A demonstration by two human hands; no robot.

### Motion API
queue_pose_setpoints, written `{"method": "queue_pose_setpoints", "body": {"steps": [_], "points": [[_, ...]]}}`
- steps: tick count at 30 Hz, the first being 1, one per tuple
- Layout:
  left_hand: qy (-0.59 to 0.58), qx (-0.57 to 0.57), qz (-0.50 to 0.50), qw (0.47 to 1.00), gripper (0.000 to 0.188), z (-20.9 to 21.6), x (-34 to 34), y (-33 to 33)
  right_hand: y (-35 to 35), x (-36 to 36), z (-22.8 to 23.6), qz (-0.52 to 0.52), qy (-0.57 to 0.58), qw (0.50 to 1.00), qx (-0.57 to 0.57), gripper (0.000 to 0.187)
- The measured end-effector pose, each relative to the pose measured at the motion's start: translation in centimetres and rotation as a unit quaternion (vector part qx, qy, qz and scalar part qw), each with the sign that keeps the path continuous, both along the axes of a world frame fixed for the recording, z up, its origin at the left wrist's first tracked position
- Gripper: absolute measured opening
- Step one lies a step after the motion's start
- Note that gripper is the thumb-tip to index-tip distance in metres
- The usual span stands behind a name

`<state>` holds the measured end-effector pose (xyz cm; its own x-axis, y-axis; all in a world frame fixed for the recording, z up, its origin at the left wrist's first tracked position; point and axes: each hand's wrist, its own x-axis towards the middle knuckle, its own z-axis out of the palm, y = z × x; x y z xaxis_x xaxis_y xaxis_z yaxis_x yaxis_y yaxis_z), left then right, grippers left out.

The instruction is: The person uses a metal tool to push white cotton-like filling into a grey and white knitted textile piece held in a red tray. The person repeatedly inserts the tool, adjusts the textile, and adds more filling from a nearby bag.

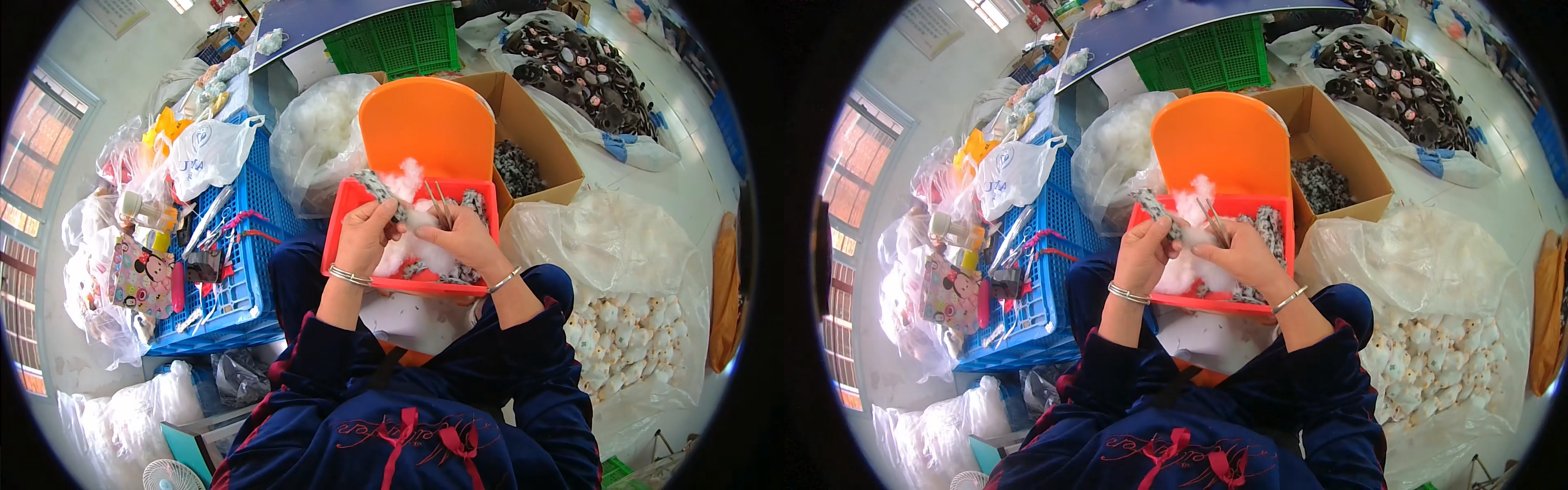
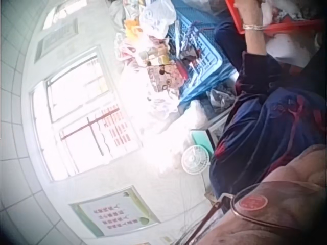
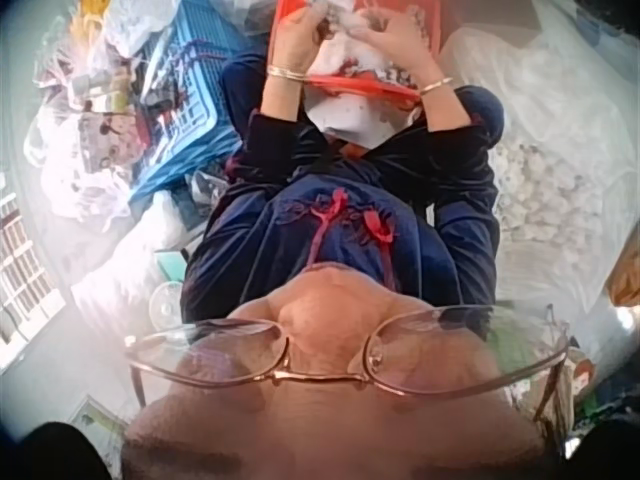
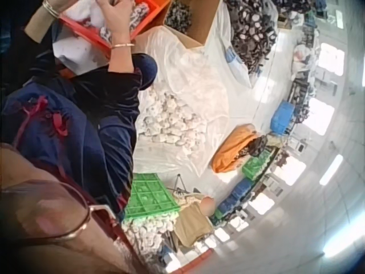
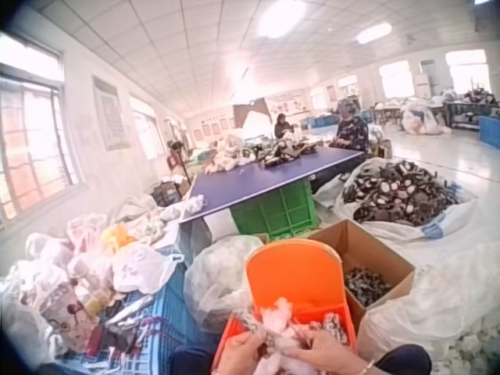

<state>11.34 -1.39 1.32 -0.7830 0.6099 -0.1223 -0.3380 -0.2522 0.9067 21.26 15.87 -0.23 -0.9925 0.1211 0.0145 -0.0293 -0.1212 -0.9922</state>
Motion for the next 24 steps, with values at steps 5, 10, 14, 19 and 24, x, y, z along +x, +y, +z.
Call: {"method": "queue_pose_setpoints", "body": {"steps": [5, 10, 14, 19, 24], "points": [[-0.012, 0.054, 0.016, 0.998, 0.023, 0.8, 0.2, 0.2, -0.9, -0.4, -0.5, -0.028, 0.031, 0.999, -0.005, 0.028], [-0.007, 0.072, 0.037, 0.997, 0.024, 1.1, 0.0, -0.3, 0.0, -0.5, -0.8, 0.029, -0.057, 0.996, 0.063, 0.038], [-0.003, 0.065, 0.010, 0.998, 0.024, 0.9, -0.1, -0.6, -0.9, -0.9, -1.1, -0.051, 0.012, 0.998, -0.042, 0.029], [-0.011, 0.040, 0.026, 0.999, 0.025, 0.9, 0.7, 0.0, -1.1, -0.5, -0.4, 0.005, 0.011, 0.998, -0.055, 0.021], [0.010, 0.044, 0.023, 0.999, 0.025, 1.4, 0.3, -0.4, -0.3, -0.1, 0.0, 0.031, -0.052, 0.998, -0.021, 0.019]]}}
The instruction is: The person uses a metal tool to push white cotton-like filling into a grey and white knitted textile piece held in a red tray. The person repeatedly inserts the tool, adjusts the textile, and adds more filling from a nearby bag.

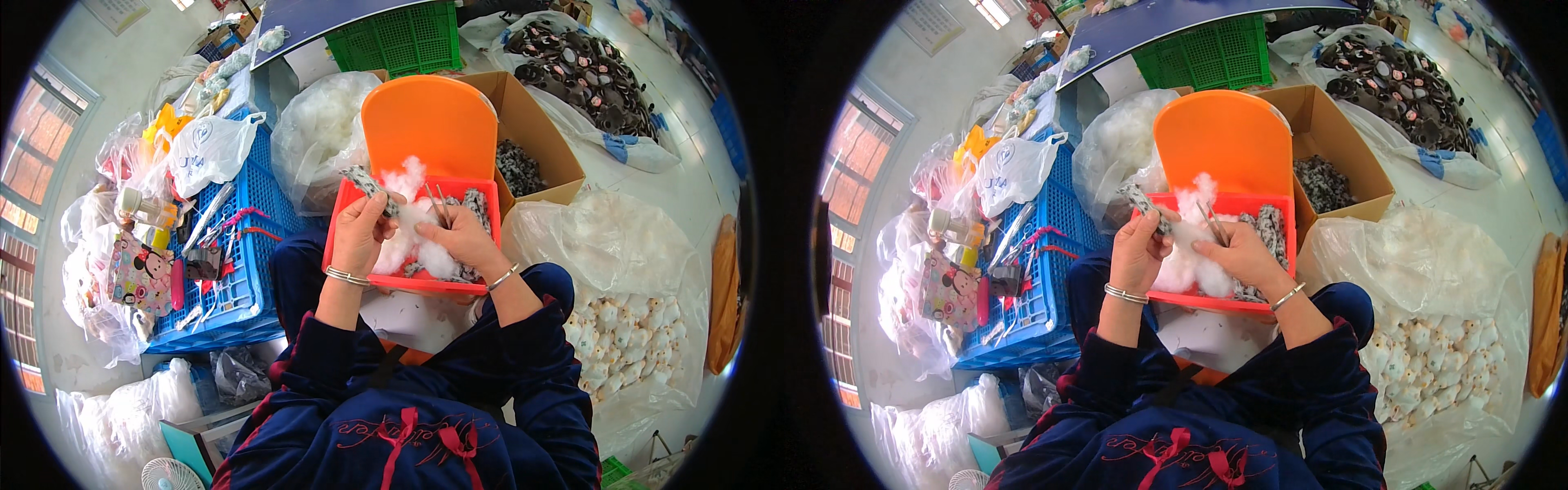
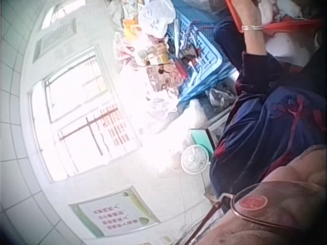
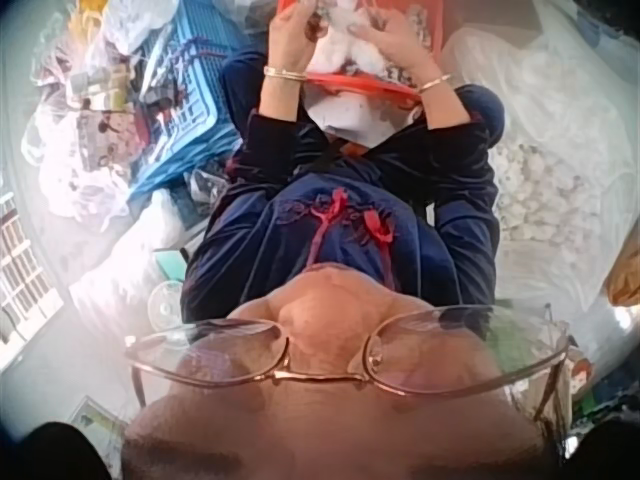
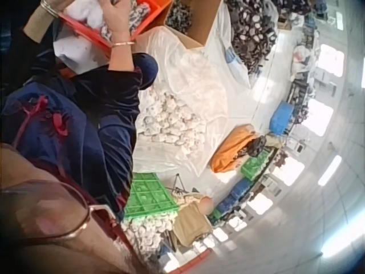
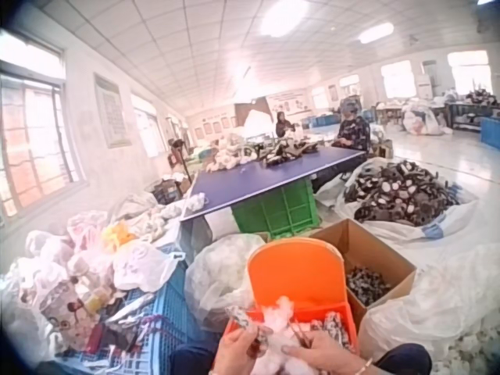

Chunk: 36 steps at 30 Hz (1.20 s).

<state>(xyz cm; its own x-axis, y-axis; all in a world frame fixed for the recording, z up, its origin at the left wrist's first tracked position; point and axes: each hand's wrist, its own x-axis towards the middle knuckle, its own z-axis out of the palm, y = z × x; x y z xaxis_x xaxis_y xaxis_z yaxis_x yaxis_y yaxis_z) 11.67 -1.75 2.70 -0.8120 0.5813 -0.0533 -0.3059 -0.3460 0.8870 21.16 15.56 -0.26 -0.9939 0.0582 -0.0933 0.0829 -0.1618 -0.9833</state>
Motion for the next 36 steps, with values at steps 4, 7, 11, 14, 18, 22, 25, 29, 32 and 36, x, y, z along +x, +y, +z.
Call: {"method": "queue_pose_setpoints", "body": {"steps": [4, 7, 11, 14, 18, 22, 25, 29, 32, 36], "points": [[0.007, -0.002, 0.005, 1.000, 0.023, -0.4, 0.0, 0.0, 0.1, -0.4, -0.2, -0.098, 0.068, 0.991, 0.064, 0.019], [0.003, 0.002, 0.012, 1.000, 0.022, -0.2, -0.4, -0.2, 2.0, -0.2, -0.6, -0.153, 0.083, 0.976, 0.127, 0.019], [-0.022, 0.015, 0.001, 1.000, 0.022, 0.0, -0.7, -0.8, 1.8, 0.9, 1.3, -0.143, 0.153, 0.941, 0.267, 0.018], [-0.040, 0.028, 0.001, 0.999, 0.023, 0.0, -1.0, -1.1, 1.4, 1.3, 2.4, -0.119, 0.199, 0.915, 0.329, 0.020], [-0.040, 0.015, -0.005, 0.999, 0.023, -0.3, -1.2, -1.4, 1.0, 1.2, 2.4, -0.137, 0.190, 0.905, 0.355, 0.020], [-0.027, -0.010, -0.011, 1.000, 0.023, 0.2, -0.6, -0.8, 0.8, 0.9, 2.2, -0.143, 0.175, 0.903, 0.365, 0.016], [-0.021, -0.019, -0.015, 0.999, 0.021, -0.2, -0.6, -0.9, 0.6, 1.0, 2.4, -0.143, 0.168, 0.903, 0.369, 0.013], [-0.033, -0.030, 0.015, 0.999, 0.019, 0.7, 0.1, -0.3, 0.8, 1.1, 2.1, -0.147, 0.177, 0.909, 0.348, 0.010], [-0.015, -0.015, 0.019, 1.000, 0.017, -0.7, -1.5, -1.4, 0.9, 1.5, 2.9, -0.132, 0.151, 0.939, 0.278, 0.010], [-0.008, -0.016, 0.043, 0.999, 0.026, -0.8, -1.1, -1.2, 0.9, 1.5, 2.8, -0.114, 0.163, 0.941, 0.274, 0.009]]}}
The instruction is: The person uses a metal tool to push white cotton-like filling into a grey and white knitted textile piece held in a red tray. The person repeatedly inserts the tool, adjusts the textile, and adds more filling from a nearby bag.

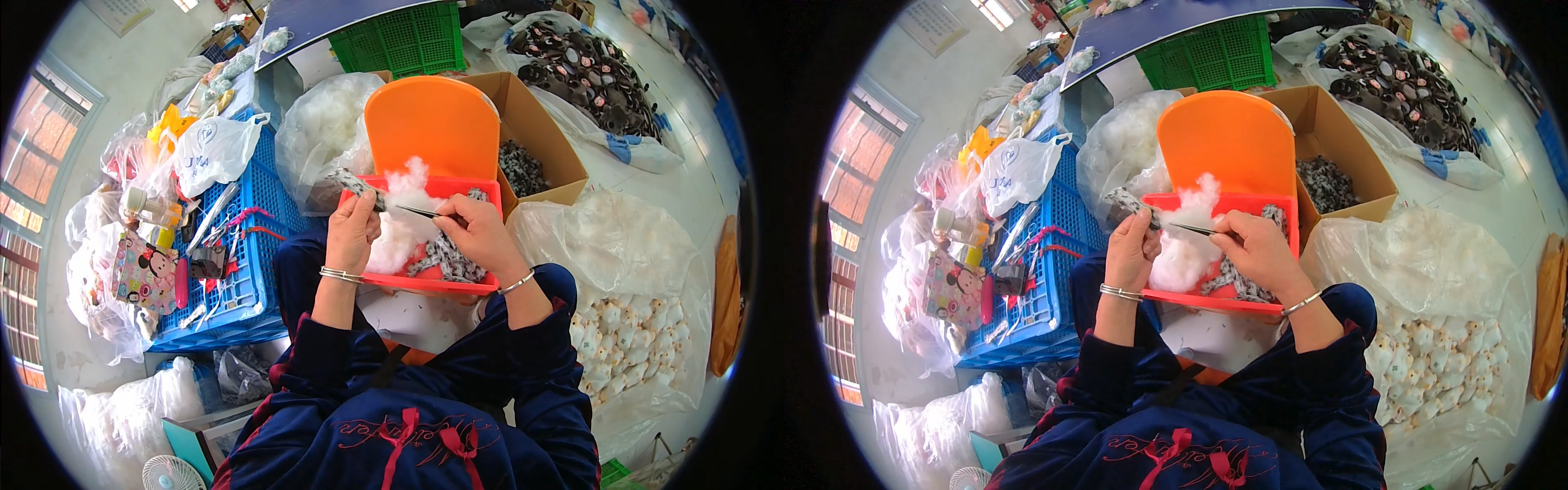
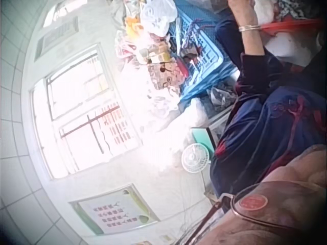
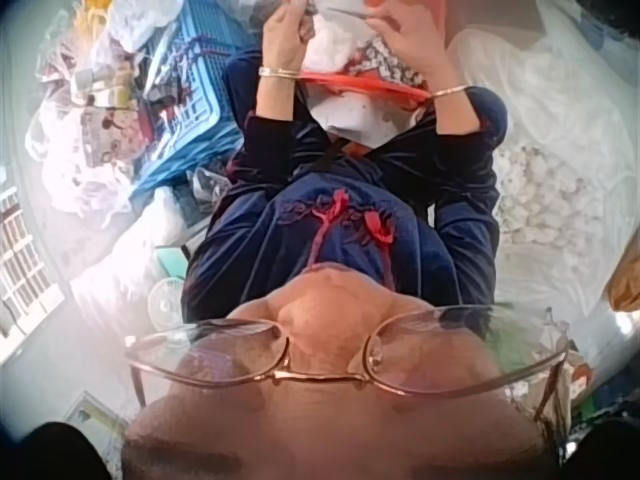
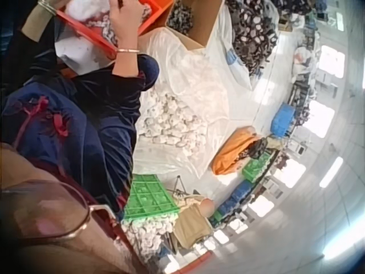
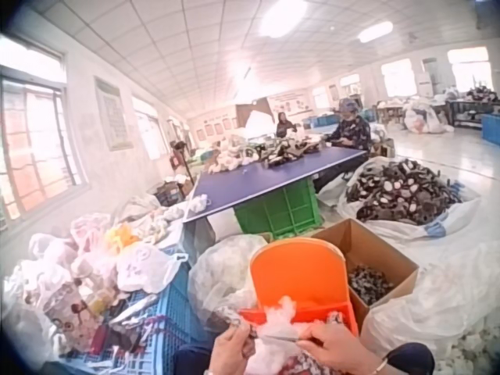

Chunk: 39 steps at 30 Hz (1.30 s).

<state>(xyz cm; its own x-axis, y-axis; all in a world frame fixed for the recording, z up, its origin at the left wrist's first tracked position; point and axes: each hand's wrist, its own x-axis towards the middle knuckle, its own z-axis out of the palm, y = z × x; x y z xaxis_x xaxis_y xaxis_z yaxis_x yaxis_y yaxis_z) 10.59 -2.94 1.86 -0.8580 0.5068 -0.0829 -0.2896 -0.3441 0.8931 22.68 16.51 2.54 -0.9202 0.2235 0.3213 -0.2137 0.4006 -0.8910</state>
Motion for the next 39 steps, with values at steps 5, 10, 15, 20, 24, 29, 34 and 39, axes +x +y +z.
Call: {"method": "queue_pose_setpoints", "body": {"steps": [5, 10, 15, 20, 24, 29, 34, 39], "points": [[0.011, -0.005, -0.002, 1.000, 0.030, 0.3, 0.8, 0.7, -0.3, 0.0, 0.3, 0.017, -0.014, 1.000, -0.002, 0.009], [0.038, -0.008, 0.006, 0.999, 0.030, 0.4, 0.9, 0.8, -0.3, 0.2, 0.5, 0.012, -0.011, 1.000, 0.009, 0.009], [0.028, -0.003, 0.020, 0.999, 0.030, 0.8, 1.1, 1.2, -0.3, 0.1, 0.3, 0.003, -0.014, 1.000, 0.002, 0.008], [0.047, -0.018, 0.011, 0.999, 0.028, 0.4, 1.1, 1.0, -0.3, 0.2, 0.5, 0.004, -0.011, 1.000, 0.006, 0.008], [0.054, -0.038, 0.010, 0.998, 0.026, 0.3, 1.5, 1.5, -0.2, 0.1, 0.4, 0.004, -0.008, 1.000, 0.009, 0.009], [0.060, -0.043, 0.013, 0.997, 0.027, 0.1, 1.5, 1.5, -0.3, 0.0, 0.0, 0.013, -0.031, 0.999, -0.033, 0.009], [0.029, 0.005, 0.017, 0.999, 0.025, 0.3, 1.5, 1.4, -0.2, -0.2, 0.1, 0.006, -0.029, 0.999, -0.018, 0.009], [0.024, -0.037, -0.005, 0.999, 0.020, 0.5, 1.8, 2.0, 0.0, 0.0, -0.1, 0.017, -0.023, 0.999, -0.015, 0.010]]}}
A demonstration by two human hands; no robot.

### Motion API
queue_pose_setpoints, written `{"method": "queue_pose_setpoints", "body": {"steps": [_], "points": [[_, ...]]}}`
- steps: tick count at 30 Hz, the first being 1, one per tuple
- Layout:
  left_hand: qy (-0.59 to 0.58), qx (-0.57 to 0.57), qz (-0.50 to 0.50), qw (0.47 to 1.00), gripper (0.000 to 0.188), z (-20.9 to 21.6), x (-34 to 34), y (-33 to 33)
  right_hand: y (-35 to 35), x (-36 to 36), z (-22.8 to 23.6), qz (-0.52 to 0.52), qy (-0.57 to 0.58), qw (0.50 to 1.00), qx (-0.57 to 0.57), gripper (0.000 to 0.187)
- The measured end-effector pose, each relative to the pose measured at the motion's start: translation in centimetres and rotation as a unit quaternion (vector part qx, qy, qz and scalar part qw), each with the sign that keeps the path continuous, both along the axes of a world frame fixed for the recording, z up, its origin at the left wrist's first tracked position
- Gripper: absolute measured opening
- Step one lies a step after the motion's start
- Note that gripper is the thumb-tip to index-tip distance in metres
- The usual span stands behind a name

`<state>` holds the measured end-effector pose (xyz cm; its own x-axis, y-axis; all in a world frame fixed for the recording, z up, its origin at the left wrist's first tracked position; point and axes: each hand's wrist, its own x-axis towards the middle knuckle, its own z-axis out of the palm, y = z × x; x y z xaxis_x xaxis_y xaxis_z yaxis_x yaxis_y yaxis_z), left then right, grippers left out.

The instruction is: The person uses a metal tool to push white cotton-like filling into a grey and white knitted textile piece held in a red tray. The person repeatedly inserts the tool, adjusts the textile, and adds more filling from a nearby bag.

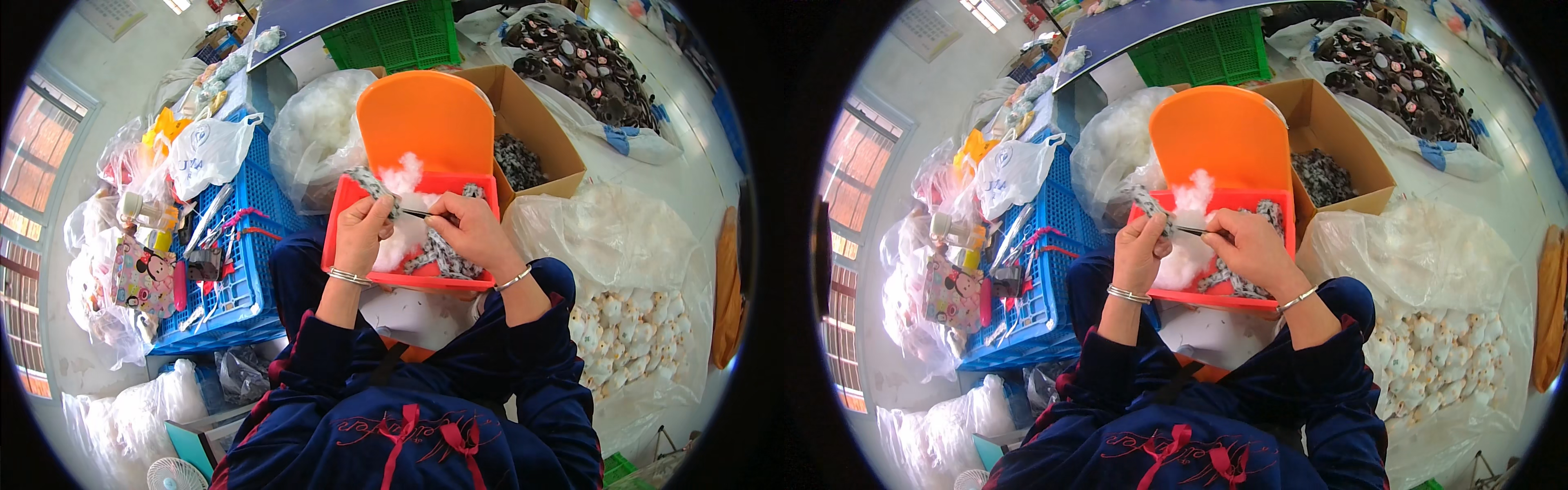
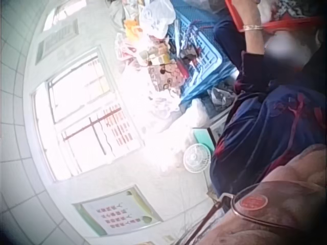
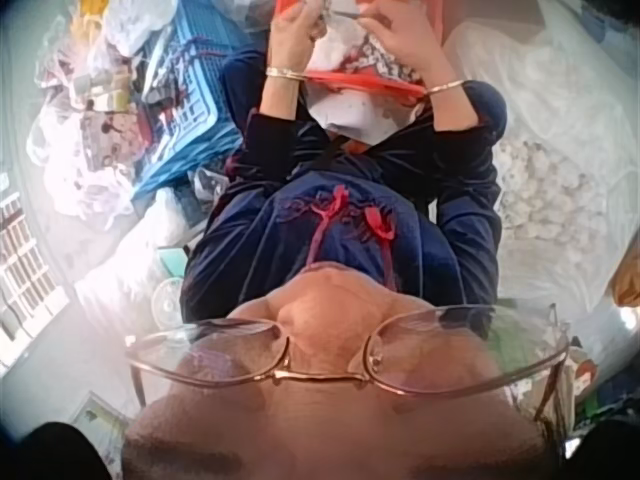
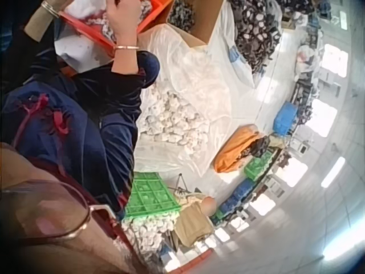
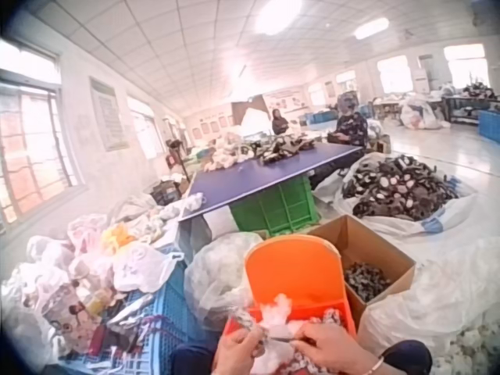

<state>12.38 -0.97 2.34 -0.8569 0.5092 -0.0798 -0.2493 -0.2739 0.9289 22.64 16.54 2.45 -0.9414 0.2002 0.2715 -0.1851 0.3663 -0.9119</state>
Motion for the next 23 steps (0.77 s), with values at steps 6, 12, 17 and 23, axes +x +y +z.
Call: {"method": "queue_pose_setpoints", "body": {"steps": [6, 12, 17, 23], "points": [[0.020, -0.006, 0.014, 1.000, 0.022, -0.4, -0.5, -0.3, 0.0, 0.3, 0.7, -0.009, -0.027, 0.999, -0.024, 0.010], [0.042, -0.046, -0.005, 0.998, 0.023, -1.2, -1.2, -1.3, 0.1, 0.2, 0.4, -0.012, -0.005, 1.000, -0.016, 0.010], [0.020, 0.053, -0.022, 0.998, 0.025, 0.5, -1.1, -1.3, 0.3, 0.2, 0.1, -0.025, -0.016, 0.999, -0.016, 0.010], [0.007, -0.013, -0.073, 0.997, 0.025, -0.2, -0.9, -1.7, 0.1, 0.1, 0.1, -0.008, -0.019, 0.999, -0.033, 0.010]]}}
